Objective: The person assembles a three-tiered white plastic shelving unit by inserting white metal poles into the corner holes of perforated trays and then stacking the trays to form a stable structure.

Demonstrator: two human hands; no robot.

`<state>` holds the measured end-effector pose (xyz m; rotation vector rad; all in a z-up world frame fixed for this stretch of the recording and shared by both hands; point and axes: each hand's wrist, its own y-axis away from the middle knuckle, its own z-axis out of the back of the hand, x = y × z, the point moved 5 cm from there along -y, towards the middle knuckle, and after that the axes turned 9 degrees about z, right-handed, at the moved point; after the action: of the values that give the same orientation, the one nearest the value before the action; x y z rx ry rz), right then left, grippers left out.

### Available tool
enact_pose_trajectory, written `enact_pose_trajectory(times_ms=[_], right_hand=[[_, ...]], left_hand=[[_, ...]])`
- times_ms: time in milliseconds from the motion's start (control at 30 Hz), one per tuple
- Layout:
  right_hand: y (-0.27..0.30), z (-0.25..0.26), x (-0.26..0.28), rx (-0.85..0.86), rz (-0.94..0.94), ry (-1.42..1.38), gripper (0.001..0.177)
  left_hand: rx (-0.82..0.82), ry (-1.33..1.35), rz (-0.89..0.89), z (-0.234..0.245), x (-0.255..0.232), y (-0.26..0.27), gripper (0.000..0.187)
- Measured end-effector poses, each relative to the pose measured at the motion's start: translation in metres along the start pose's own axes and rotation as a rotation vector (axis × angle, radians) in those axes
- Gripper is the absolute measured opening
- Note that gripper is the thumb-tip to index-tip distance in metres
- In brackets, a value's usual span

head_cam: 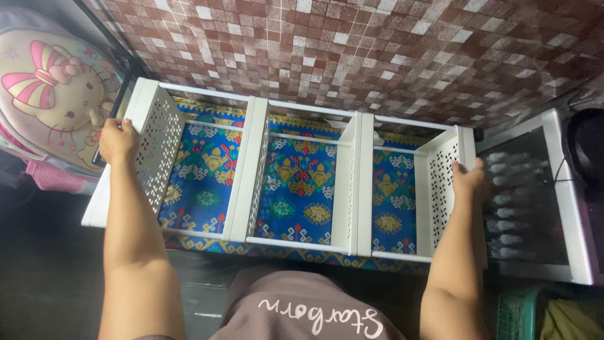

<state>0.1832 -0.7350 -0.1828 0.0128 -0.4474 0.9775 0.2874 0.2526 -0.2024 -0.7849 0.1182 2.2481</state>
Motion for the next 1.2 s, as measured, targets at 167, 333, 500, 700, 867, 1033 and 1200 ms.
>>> enact_pose_trajectory(times_ms=[167, 333, 500, 700, 867, 1033, 1200], right_hand=[[0.025, 0.041, 0.008, 0.0, 0.178, -0.194, 0.098], [0.17, 0.137, -0.068, -0.876, 0.112, -0.428, 0.064], [0.244, 0.082, -0.137, -1.042, -0.645, -0.95, 0.08], [0.248, -0.006, -0.111, -0.507, -0.606, -1.246, 0.091], [0.252, -0.02, -0.095, -0.491, -0.53, -1.288, 0.091], [0.249, -0.018, -0.09, -0.499, -0.547, -1.272, 0.091], [0.238, 0.003, -0.097, -0.436, -0.473, -1.185, 0.096]], left_hand=[[0.491, 0.424, -0.361, 0.027, 0.017, -0.022, 0.05], [0.386, 0.847, 0.2, 0.102, 0.147, 0.058, 0.058], [0.155, 1.085, 0.388, 0.101, 0.191, 0.172, 0.068], [0.131, 1.151, 0.442, 0.043, 0.175, 0.204, 0.058], [0.034, 1.26, 0.454, 0.024, 0.17, 0.205, 0.063], [0.043, 1.246, 0.452, 0.025, 0.178, 0.208, 0.061], [0.041, 1.185, 0.259, 0.044, 0.18, 0.207, 0.046]])
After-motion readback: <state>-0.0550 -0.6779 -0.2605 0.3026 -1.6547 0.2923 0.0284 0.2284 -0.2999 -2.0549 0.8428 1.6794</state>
